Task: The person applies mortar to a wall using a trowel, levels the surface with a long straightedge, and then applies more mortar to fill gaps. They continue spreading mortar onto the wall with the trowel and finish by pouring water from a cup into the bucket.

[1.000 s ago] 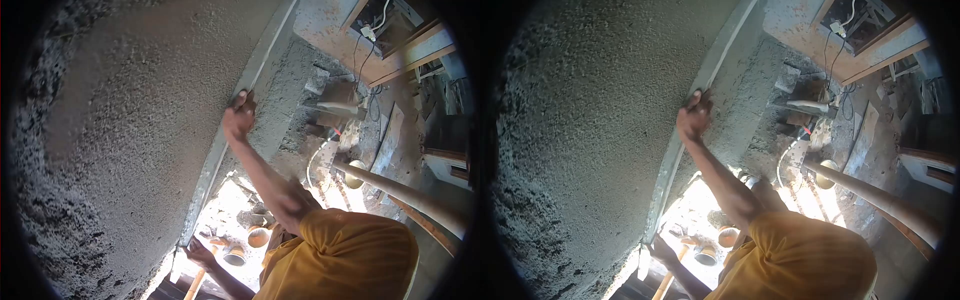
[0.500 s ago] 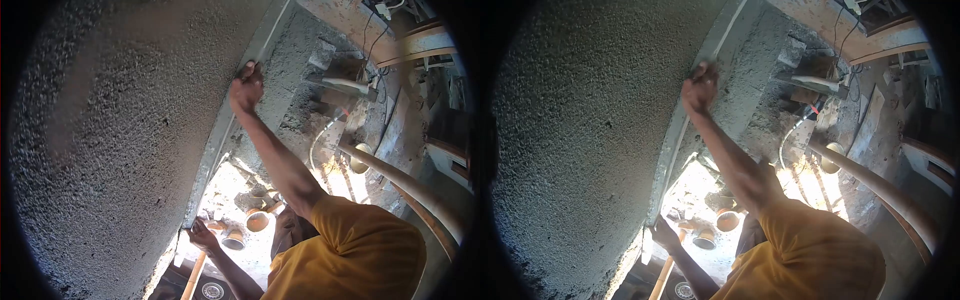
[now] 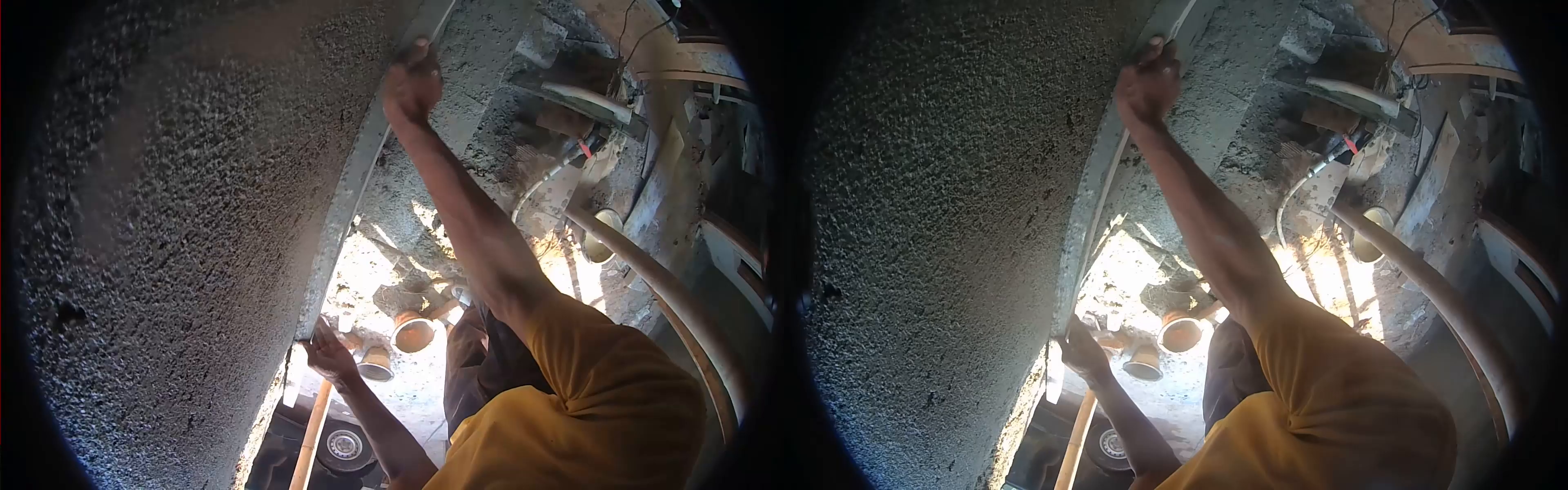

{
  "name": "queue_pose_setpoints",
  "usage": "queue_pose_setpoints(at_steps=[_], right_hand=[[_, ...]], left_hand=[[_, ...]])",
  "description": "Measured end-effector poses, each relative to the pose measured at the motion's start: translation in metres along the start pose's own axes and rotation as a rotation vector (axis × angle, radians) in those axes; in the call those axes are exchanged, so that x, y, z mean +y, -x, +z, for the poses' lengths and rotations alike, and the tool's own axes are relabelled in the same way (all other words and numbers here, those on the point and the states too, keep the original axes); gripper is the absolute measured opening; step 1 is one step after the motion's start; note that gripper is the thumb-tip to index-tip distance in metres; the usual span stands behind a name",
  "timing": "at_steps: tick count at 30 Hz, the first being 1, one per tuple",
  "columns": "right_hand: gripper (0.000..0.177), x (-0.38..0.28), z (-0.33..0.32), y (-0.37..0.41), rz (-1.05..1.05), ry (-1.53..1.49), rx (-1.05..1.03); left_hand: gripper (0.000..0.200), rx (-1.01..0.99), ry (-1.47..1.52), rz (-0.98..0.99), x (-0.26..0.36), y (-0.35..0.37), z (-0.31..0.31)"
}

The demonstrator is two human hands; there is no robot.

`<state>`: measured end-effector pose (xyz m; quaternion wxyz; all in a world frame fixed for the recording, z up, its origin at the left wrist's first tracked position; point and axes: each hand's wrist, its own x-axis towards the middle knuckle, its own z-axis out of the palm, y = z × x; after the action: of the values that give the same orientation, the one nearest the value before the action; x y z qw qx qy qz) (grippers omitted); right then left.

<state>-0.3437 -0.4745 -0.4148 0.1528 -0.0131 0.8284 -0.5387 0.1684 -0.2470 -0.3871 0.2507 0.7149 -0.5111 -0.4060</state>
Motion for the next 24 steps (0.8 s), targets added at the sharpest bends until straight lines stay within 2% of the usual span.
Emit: queue_pose_setpoints(at_steps=[2,3,5,6,7,8,10,11,13,15,16,17,18,20,23,24], right_hand=[[0.059,-0.010,-0.002,0.047,-0.017,-0.071,0.078],[0.055,-0.011,-0.005,0.059,-0.056,-0.094,0.076],[0.048,0.001,0.000,0.069,-0.141,-0.143,0.059],[0.045,0.007,0.002,0.059,-0.147,-0.068,0.091],[0.043,0.025,0.006,0.043,-0.117,-0.043,0.063],[0.041,0.045,0.018,0.019,-0.105,-0.033,0.031],[0.035,0.090,0.046,-0.026,-0.132,0.007,0.110],[0.039,0.114,0.050,-0.038,-0.133,0.045,0.082],[0.043,0.134,0.063,-0.048,-0.149,-0.014,0.045],[0.044,0.135,0.062,-0.058,-0.170,-0.182,0.041],[0.045,0.134,0.058,-0.053,-0.208,-0.135,-0.019],[0.044,0.134,0.058,-0.040,-0.188,-0.128,0.035],[0.043,0.116,0.050,-0.013,-0.170,-0.112,0.064],[0.041,0.088,0.038,0.029,-0.128,-0.072,0.088],[0.040,0.119,0.052,0.023,-0.146,-0.084,0.078],[0.039,0.139,0.057,0.009,-0.198,-0.042,0.081]], left_hand=[[0.066,0.049,0.258,-0.090,-0.018,0.007,-0.036],[0.066,0.141,0.652,-0.279,-0.026,0.005,-0.049],[0.059,0.290,0.939,-0.406,-0.002,-0.007,-0.027],[0.055,0.381,1.073,-0.477,0.004,-0.006,-0.013],[0.059,0.220,0.624,-0.264,-0.016,-0.009,0.008],[0.056,0.186,0.436,-0.192,-0.041,-0.016,0.020],[0.046,0.122,-0.279,0.035,-0.064,-0.042,0.080],[0.039,0.061,-0.865,0.155,-0.044,-0.043,0.098],[0.031,0.039,-0.853,-0.012,-0.021,-0.052,0.132],[0.033,0.000,-0.906,0.284,-0.063,-0.056,0.115],[0.036,-0.001,-0.868,0.278,-0.064,-0.049,0.105],[0.039,-0.002,-0.833,0.276,-0.061,-0.045,0.091],[0.053,0.009,-0.192,0.090,-0.103,-0.043,0.065],[0.058,-0.027,0.005,-0.022,-0.101,-0.047,0.058],[0.048,0.035,0.148,-0.006,-0.148,-0.067,0.075],[0.047,0.042,0.289,-0.054,-0.171,-0.073,0.085]])
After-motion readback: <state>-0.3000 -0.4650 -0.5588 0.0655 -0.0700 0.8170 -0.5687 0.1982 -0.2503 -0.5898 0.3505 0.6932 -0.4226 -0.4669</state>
